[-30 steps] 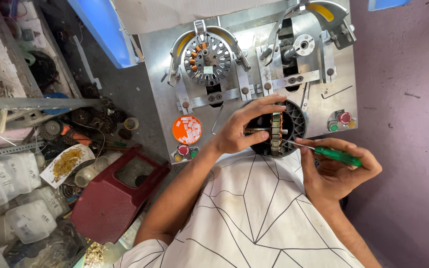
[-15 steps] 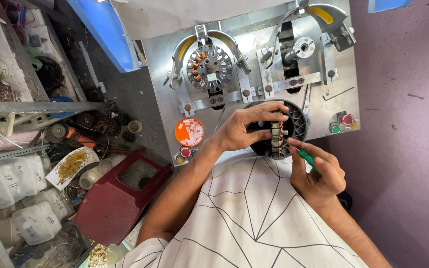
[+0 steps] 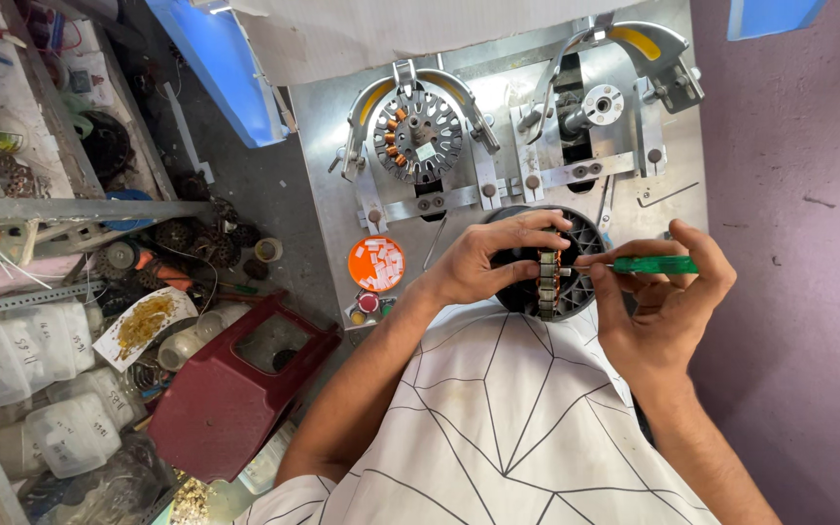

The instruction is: The person works on a fan motor stator, using a screwdriver to adjust or secure small components on the stator's surface and handling small parts by hand.

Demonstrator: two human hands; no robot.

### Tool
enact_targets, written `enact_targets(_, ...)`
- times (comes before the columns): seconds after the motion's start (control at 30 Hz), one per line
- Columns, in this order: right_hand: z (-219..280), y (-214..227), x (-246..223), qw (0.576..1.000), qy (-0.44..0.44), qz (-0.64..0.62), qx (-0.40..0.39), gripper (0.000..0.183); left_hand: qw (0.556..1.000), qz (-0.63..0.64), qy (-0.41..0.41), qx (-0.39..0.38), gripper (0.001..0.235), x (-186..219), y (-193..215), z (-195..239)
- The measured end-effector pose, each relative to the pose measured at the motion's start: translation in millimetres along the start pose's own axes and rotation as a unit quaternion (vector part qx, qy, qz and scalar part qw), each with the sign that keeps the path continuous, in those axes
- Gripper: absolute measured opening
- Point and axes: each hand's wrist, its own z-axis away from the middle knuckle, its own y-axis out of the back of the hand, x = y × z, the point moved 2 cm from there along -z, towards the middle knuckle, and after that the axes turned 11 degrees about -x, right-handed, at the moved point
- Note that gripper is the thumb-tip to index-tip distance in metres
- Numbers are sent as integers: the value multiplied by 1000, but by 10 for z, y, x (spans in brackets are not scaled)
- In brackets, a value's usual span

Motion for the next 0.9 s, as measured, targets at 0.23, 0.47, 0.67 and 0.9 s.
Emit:
enact_targets(0.23, -221, 212, 183, 992, -43, -56, -108, 67, 1000, 9, -3, -1, 37, 11, -42, 10)
enact_targets(0.47, 134, -49, 8, 983, 118, 138, -34, 55, 943, -240, 38, 228, 38, 156, -39, 274)
enact_targets(0.67, 141, 222, -68, 975, -31, -135, 176, 61, 793, -329, 325, 397, 18, -228, 276, 1359)
enact_targets(0.9, 59, 141, -4, 997, -55, -33, 41, 60, 765, -408, 350, 356, 21, -583, 287, 1782)
